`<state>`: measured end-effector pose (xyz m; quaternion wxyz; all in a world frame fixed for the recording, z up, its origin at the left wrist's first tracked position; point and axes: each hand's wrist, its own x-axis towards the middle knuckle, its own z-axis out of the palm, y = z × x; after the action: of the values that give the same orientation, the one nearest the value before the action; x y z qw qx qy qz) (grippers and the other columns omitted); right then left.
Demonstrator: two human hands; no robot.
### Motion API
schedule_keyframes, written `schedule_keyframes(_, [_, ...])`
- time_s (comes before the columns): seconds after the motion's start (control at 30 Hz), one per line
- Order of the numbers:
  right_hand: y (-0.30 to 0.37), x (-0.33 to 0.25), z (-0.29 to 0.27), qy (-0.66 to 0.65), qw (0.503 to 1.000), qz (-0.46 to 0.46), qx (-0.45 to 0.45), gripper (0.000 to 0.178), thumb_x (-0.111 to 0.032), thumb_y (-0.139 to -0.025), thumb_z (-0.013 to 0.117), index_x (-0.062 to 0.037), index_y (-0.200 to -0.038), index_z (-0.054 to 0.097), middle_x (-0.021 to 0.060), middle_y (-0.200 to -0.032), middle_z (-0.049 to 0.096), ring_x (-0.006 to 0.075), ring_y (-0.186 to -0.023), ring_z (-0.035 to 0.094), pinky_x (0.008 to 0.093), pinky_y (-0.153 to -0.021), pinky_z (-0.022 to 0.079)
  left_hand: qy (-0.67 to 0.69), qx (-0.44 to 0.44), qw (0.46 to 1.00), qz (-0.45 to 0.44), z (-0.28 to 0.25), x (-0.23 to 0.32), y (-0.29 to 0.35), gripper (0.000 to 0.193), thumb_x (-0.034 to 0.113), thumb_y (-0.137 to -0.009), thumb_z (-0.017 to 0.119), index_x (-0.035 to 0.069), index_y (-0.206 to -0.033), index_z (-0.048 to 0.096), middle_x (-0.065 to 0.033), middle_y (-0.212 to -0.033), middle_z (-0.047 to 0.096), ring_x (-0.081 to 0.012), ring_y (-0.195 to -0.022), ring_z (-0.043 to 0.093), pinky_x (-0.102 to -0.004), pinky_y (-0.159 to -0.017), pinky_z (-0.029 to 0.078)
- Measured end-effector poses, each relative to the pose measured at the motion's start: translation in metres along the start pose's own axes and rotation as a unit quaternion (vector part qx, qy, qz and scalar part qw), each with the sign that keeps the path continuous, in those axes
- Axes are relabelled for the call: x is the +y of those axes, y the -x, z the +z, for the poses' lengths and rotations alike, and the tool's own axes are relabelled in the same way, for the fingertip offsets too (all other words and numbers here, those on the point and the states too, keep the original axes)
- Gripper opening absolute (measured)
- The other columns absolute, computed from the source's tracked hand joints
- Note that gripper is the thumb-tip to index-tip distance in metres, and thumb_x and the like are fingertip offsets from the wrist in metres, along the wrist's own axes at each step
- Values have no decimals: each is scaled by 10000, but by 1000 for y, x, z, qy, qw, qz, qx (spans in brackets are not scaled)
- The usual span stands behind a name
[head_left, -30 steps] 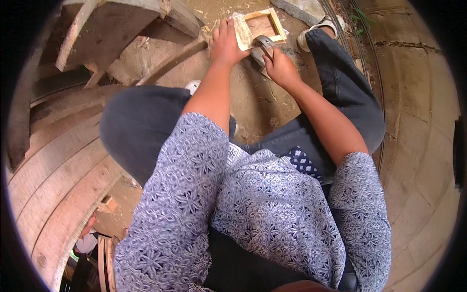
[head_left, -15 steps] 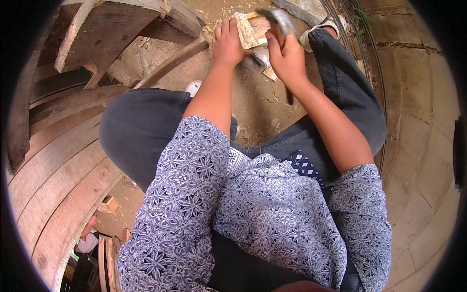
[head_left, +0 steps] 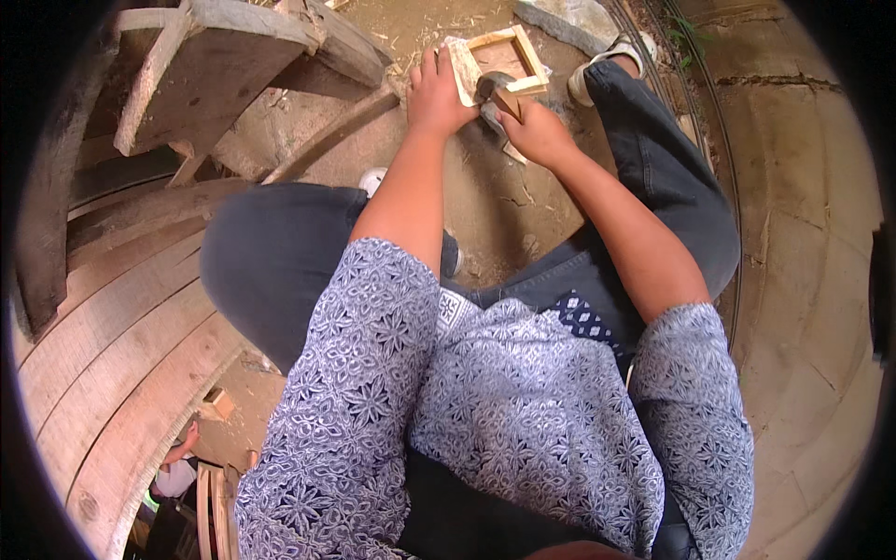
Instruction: The person assembles a small wooden frame by fitting pieces together and tapping them with a hammer. They adjust the alignment of the frame and inspect the joints while sitting on the ground.
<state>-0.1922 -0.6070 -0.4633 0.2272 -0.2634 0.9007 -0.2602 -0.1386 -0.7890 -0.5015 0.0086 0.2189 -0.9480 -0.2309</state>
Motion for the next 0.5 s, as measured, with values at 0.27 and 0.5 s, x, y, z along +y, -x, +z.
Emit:
schedule_keyframes(0.27, [-28,-18,-105,-362,925,59,96,357,-353,-953,627,0,-932,576,58,-731,628,151,-542,590,296,-471,471,370,-71,924,-68,-20,-10,-31,796,445,-681,843,93,-1346,583,-172,-1339,567,-306,-1228,552,-397,-1044,433])
schedule_keyframes(0.5, [-23,-29,-138,-418,877,164,171,215,-286,-970,558,-86,-892,549,5,-647,505,121,-493,461,297,-429,403,504,-164,816,-230,-64,11,-42,917,625,-820,657,51,-1480,381,-244,-1477,363,-338,-1342,394,-461,-1117,303])
